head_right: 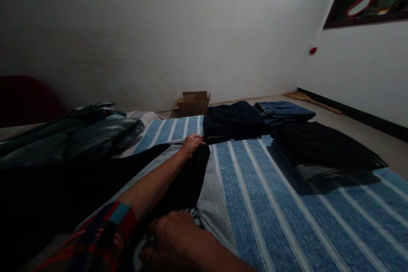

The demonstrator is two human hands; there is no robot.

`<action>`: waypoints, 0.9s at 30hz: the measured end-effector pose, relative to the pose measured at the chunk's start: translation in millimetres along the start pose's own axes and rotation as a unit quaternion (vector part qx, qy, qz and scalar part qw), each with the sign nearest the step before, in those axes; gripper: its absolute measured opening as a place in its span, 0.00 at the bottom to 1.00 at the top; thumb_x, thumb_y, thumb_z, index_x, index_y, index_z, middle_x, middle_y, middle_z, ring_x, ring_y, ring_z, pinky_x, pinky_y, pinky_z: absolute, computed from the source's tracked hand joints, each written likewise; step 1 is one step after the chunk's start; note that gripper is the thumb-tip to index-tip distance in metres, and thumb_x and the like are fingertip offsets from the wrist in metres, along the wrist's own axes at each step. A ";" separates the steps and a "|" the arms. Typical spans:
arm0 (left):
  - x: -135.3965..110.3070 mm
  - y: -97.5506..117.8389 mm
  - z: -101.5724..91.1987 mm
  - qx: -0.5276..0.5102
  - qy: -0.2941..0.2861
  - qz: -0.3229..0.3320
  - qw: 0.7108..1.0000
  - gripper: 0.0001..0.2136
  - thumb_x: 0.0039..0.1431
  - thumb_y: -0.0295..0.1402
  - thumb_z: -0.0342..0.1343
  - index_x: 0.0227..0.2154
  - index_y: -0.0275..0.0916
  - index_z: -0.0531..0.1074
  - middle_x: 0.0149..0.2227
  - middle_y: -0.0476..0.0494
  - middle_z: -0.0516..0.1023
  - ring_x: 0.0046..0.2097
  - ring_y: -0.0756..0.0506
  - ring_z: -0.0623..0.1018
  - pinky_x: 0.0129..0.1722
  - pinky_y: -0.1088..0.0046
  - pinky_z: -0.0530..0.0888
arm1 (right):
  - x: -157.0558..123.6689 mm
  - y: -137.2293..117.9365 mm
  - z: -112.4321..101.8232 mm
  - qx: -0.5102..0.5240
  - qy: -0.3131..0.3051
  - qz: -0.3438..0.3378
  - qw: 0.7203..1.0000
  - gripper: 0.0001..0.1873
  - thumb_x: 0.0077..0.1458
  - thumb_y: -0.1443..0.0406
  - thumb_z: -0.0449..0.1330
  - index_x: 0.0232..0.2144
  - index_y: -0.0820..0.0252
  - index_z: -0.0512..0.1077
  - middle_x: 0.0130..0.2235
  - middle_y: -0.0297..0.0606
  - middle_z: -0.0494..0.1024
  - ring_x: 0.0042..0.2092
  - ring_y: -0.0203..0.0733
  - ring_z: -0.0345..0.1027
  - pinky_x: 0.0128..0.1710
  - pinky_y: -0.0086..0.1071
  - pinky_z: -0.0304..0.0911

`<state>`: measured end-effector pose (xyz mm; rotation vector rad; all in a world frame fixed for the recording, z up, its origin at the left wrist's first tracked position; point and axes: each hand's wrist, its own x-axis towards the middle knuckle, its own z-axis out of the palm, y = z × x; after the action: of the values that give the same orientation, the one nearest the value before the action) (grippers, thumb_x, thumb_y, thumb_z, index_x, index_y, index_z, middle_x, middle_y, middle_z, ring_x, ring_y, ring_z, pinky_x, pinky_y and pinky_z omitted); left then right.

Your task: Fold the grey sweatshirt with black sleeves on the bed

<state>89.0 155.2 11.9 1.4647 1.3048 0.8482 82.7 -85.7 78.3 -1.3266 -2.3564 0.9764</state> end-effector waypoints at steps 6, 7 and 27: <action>1.6 -2.0 0.0 -0.038 -0.030 0.014 0.999 0.14 0.35 0.19 0.60 0.28 0.36 0.71 0.27 0.50 0.78 0.28 0.50 0.75 0.31 0.73 0.72 | 3.0 3.5 6.0 -0.009 -0.002 0.010 1.000 0.15 0.53 0.60 0.52 0.38 0.59 0.74 0.38 0.40 0.81 0.37 0.45 0.75 0.24 0.29 0.53; 1.5 -2.3 0.0 -0.041 -0.034 0.017 0.998 0.14 0.35 0.18 0.60 0.29 0.36 0.71 0.28 0.49 0.79 0.29 0.49 0.76 0.32 0.73 0.72 | 3.4 4.7 7.6 -0.010 0.001 0.010 1.000 0.15 0.52 0.60 0.52 0.37 0.59 0.74 0.37 0.40 0.81 0.37 0.46 0.75 0.24 0.29 0.52; -10.0 4.6 9.5 0.188 0.038 0.083 0.978 0.26 0.42 0.16 0.58 0.47 0.39 0.66 0.40 0.45 0.79 0.47 0.45 0.76 0.46 0.71 0.69 | -98.2 42.1 35.9 -0.125 0.267 0.047 0.954 0.03 0.50 0.68 0.55 0.31 0.57 0.67 0.30 0.35 0.75 0.29 0.38 0.70 0.27 0.27 0.63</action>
<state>97.5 143.6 14.4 1.8737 1.4730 0.7993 145.1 -167.8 32.7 -1.5655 -2.0492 0.2788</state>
